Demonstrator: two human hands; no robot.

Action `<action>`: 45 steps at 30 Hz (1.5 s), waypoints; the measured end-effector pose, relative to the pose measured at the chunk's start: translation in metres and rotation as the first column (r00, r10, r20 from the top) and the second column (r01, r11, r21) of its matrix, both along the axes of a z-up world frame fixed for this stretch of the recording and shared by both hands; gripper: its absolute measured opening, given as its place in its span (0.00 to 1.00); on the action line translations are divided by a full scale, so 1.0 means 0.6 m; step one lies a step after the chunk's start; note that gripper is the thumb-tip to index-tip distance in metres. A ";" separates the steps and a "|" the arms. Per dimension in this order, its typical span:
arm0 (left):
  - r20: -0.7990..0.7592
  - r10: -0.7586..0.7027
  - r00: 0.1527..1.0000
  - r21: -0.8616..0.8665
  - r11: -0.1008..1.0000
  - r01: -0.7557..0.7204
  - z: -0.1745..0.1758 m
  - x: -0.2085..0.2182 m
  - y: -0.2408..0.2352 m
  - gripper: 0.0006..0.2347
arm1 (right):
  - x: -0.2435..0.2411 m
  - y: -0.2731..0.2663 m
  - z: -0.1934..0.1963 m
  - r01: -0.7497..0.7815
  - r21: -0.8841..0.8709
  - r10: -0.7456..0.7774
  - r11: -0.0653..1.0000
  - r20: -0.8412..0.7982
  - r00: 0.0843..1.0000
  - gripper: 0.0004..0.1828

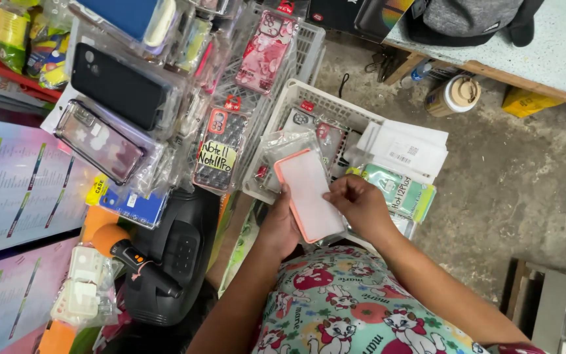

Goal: The person sorts through a white basket filled with packaged phone cases, picking up individual items to inspect them before placing them back into the basket or onto a nearby surface. The person handles various phone cases, including clear, pink, and blue ones, and also moves some white paper sheets.

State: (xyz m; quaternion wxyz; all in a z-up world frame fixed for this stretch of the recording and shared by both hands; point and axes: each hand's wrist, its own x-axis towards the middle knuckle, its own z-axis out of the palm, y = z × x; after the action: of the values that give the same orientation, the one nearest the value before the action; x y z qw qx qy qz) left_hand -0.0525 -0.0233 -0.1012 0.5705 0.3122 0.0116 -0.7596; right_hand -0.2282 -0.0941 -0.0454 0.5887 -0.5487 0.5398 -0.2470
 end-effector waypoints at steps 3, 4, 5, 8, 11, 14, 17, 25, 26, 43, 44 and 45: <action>0.020 0.032 0.999 -0.077 0.997 -0.030 -0.002 -0.008 0.005 0.29 | 0.003 0.005 -0.020 -0.011 -0.002 0.011 1.000 0.063 0.998 0.07; 0.019 0.037 0.999 -0.077 0.996 -0.036 0.005 -0.009 0.005 0.29 | 0.011 0.007 -0.007 -0.017 -0.001 0.017 1.000 0.063 0.998 0.07; 0.038 0.053 0.998 -0.059 0.997 -0.051 0.011 -0.009 0.004 0.28 | 0.021 0.007 0.006 -0.033 -0.070 0.027 0.997 -0.078 0.997 0.08; 0.058 0.064 0.996 -0.011 0.998 -0.063 0.021 -0.005 0.003 0.27 | 0.041 0.014 0.021 -0.062 -0.205 0.010 0.977 -0.248 0.969 0.11; 0.030 0.072 0.997 -0.014 0.997 -0.072 0.027 0.008 0.005 0.26 | 0.055 0.019 0.029 -0.091 -0.359 -0.001 0.929 -0.249 0.968 0.12; -0.003 0.108 0.994 -0.055 0.993 -0.108 0.017 0.016 0.008 0.24 | 0.062 0.024 0.035 -0.177 -0.536 0.039 0.825 -0.258 0.965 0.13; 0.031 0.138 0.990 -0.063 0.989 -0.136 0.018 0.024 0.007 0.22 | 0.068 0.027 0.045 -0.245 -0.646 0.061 0.723 -0.293 0.954 0.15; 0.034 0.134 0.990 -0.086 0.988 -0.131 0.039 0.042 -0.001 0.23 | 0.084 0.027 0.078 -0.400 -0.659 0.076 0.637 -0.462 0.883 0.28; -0.055 0.083 0.995 -0.127 0.988 -0.090 0.032 0.045 0.001 0.25 | 0.088 0.026 0.085 -0.419 -0.628 0.096 0.656 -0.481 0.872 0.37; -0.032 -0.108 0.994 -0.195 0.976 0.099 0.005 0.071 -0.024 0.19 | 0.073 0.013 0.097 -0.253 -0.606 -0.016 0.754 -0.403 0.915 0.43; 0.066 -0.106 0.992 -0.067 0.992 0.111 0.013 0.073 -0.032 0.19 | 0.069 0.009 0.100 -0.231 -0.610 -0.041 0.758 -0.399 0.916 0.42; 0.165 -0.113 0.980 0.059 0.993 0.105 0.022 0.076 -0.042 0.19 | 0.064 0.003 0.103 -0.211 -0.617 -0.065 0.758 -0.394 0.917 0.42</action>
State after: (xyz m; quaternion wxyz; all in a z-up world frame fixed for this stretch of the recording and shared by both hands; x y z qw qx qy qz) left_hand -0.0068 -0.0486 -0.0881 0.5191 0.3893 -0.0346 -0.7601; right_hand -0.1896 -0.0921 0.0165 0.2516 -0.7768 0.5050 -0.2796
